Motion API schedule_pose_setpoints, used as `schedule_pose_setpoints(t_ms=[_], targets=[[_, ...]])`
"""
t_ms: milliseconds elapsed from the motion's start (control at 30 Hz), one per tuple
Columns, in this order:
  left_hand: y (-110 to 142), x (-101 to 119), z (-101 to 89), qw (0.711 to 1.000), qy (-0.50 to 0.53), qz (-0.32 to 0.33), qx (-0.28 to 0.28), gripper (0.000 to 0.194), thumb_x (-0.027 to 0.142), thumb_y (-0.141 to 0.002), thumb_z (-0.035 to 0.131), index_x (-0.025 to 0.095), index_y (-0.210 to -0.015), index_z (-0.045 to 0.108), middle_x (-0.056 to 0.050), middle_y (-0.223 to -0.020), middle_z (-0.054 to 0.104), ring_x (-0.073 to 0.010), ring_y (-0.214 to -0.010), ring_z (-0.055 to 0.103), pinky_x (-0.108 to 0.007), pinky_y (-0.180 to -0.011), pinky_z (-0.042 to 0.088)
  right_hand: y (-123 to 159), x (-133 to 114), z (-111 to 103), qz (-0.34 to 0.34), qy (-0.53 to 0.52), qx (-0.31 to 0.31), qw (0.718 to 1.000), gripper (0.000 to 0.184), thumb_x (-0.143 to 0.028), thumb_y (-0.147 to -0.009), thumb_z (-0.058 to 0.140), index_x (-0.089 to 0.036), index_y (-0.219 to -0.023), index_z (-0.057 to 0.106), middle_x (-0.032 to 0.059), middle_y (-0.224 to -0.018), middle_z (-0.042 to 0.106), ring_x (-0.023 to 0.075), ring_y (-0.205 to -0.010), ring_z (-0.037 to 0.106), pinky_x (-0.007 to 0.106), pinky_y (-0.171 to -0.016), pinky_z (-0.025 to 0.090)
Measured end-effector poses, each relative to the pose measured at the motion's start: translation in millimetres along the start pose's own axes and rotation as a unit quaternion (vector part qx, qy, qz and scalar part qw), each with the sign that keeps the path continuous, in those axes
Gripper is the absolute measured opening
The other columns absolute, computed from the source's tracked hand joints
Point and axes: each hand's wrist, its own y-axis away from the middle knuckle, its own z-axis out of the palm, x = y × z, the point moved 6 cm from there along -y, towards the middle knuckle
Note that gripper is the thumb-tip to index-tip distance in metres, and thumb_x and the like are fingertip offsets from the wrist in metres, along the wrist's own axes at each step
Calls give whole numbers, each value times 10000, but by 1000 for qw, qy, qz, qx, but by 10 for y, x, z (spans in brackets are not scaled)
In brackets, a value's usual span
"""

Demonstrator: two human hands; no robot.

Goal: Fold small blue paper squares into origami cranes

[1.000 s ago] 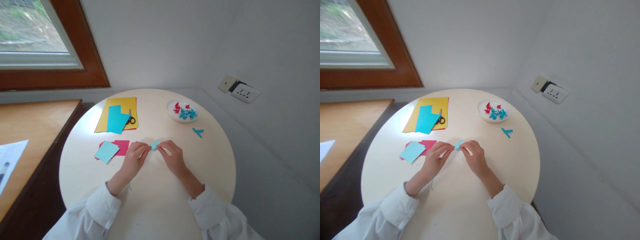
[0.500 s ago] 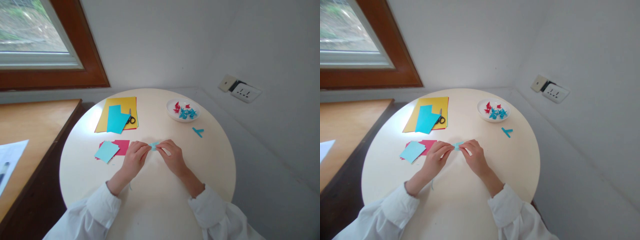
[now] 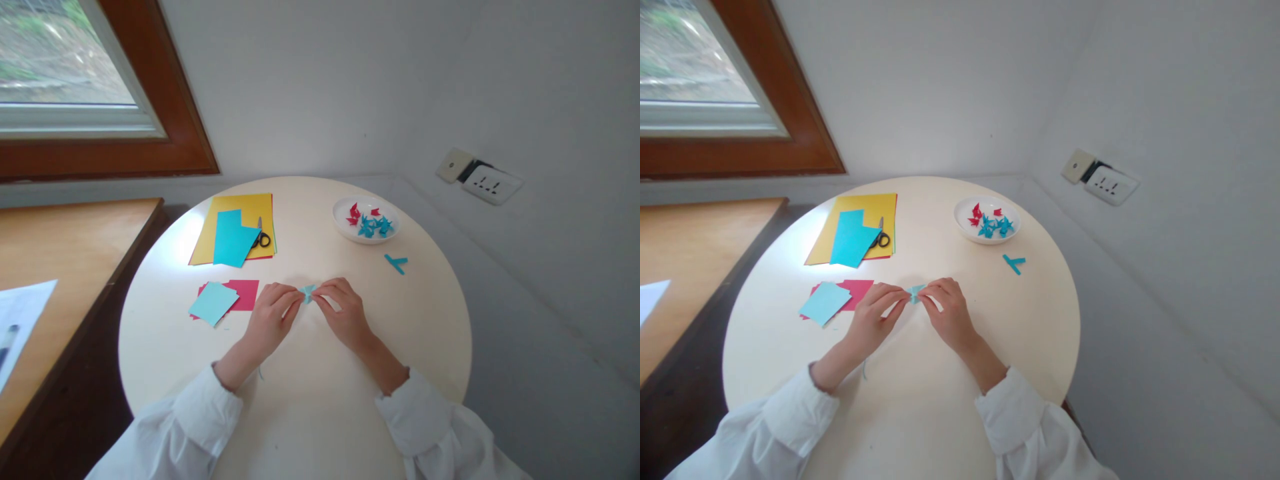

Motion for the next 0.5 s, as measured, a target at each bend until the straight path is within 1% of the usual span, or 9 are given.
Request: schedule_pose_setpoints(t_ms=[200,367,433,500], targets=[[1,-2,4,1000,3,-8,-2,93,182,-824,511,175,-814,604,-52,-749,634,-157,-702,573,-295,-617,477,0,-35,21,-13,11,-12,1000,96,-154,-811,520,-214,-758,572,41,-746,589,176,-752,535,338,-697,461],[12,-8,16,1000,8,-24,-7,92,172,-816,512,175,-809,604,-54,-748,629,-155,-710,576,-294,-629,488,2,-55,30,-23,20,-10,999,90,-153,-820,509,-211,-772,557,43,-746,595,175,-748,539,336,-695,455],[22,-18,20,999,23,-42,0,92,164,-810,512,179,-822,602,-62,-788,627,-159,-748,590,-296,-651,499,4,-57,37,-20,19,-12,1000,92,-152,-822,505,-212,-776,557,42,-745,600,173,-749,540,334,-697,455],[34,-38,25,997,42,-65,7,94,155,-807,508,181,-824,597,-82,-881,630,-170,-829,602,-307,-692,509,8,-56,42,-13,9,-12,1000,93,-154,-824,500,-209,-777,559,41,-743,605,171,-749,541,328,-694,457]])
